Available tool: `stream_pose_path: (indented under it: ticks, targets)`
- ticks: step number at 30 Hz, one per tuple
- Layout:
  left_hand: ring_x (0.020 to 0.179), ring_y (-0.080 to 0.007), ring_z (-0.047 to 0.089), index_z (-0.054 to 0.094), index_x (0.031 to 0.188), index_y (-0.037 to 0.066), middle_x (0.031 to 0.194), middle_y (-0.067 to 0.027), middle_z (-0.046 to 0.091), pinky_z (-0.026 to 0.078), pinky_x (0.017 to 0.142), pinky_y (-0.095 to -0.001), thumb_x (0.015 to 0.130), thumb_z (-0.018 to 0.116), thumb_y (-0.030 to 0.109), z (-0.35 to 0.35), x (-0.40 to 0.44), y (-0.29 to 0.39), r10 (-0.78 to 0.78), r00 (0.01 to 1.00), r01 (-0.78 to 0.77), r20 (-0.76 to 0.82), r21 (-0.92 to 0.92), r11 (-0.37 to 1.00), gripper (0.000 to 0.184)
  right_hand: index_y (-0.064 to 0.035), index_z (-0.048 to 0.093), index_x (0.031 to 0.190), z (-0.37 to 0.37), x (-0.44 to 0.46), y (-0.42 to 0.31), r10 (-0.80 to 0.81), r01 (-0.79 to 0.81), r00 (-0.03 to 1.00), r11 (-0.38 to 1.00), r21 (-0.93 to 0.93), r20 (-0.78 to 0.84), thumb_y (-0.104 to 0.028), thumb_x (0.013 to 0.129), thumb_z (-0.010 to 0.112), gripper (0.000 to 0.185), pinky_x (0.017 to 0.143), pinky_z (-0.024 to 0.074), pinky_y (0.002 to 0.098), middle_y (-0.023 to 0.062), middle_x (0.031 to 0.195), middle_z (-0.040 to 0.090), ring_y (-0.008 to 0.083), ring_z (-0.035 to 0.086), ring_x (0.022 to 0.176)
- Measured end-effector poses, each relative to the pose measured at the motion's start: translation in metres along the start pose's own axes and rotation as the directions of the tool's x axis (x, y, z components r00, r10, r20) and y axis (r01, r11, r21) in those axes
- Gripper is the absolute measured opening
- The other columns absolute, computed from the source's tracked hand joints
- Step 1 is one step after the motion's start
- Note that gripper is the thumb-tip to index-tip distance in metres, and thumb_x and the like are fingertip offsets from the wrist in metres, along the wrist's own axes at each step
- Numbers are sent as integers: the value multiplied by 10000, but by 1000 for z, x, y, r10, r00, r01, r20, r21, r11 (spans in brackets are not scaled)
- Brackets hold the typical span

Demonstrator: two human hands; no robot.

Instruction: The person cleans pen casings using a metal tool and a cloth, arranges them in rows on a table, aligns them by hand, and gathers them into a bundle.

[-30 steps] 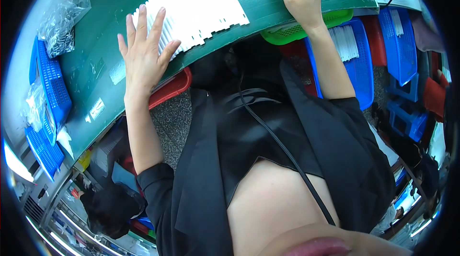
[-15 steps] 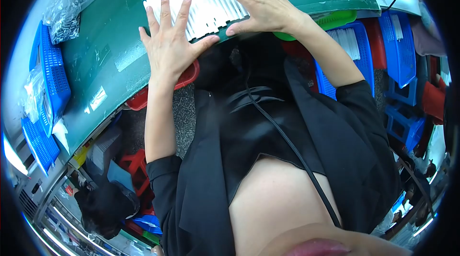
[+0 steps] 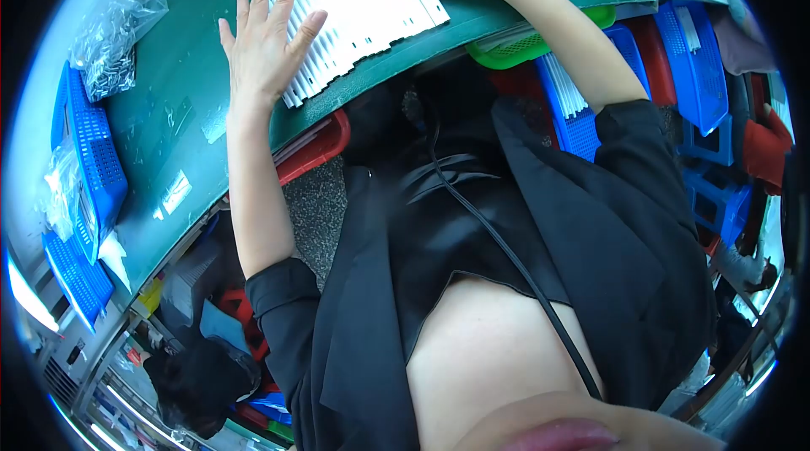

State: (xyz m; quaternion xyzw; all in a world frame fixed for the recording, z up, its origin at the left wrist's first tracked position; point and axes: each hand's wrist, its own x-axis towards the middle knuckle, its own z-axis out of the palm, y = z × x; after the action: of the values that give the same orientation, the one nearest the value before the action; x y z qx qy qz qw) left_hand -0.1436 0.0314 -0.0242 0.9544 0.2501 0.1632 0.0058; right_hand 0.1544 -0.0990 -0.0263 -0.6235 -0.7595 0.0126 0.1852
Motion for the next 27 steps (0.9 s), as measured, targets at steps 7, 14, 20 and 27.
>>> stream_pose_path:
  ticks: [7, 14, 20, 27]
  targets:
    - [1581, -331, 206, 398, 1580, 421, 1702, -70, 280, 122, 1242, -650, 916, 354, 852, 16, 20, 1, 94, 992, -103, 90, 100, 990, 792, -136, 365, 1604, -1, 23, -11, 7, -1, 989, 999, -36, 151, -542, 1049, 425, 691, 1250, 146, 584, 200, 1685, 263, 416, 181, 1569]
    - [1581, -333, 205, 402, 1578, 419, 1704, -73, 275, 127, 1240, -652, 929, 363, 833, 10, 6, -22, 90, 988, -103, 126, 99, 990, 771, -145, 350, 1612, 5, 35, -26, -4, 5, 986, 1000, -8, 169, -574, 1039, 431, 720, 1245, 139, 601, 230, 1677, 260, 433, 177, 1566]
    - [1586, -331, 185, 407, 1578, 410, 1708, -76, 265, 112, 1246, -644, 938, 390, 808, 8, -2, -32, 86, 990, -98, 116, 102, 990, 754, -148, 346, 1614, 6, 42, -35, -3, 4, 984, 1000, -7, 181, -579, 1029, 446, 734, 1250, 128, 598, 232, 1673, 268, 449, 177, 1560]
    - [1588, -338, 174, 409, 1577, 415, 1709, -79, 260, 108, 1246, -638, 948, 395, 793, 5, -12, -45, 67, 991, -78, 120, 86, 993, 734, -165, 368, 1609, 8, 50, -48, 21, -25, 980, 1000, 18, 196, -581, 1017, 462, 730, 1254, 124, 595, 234, 1672, 271, 464, 169, 1558]
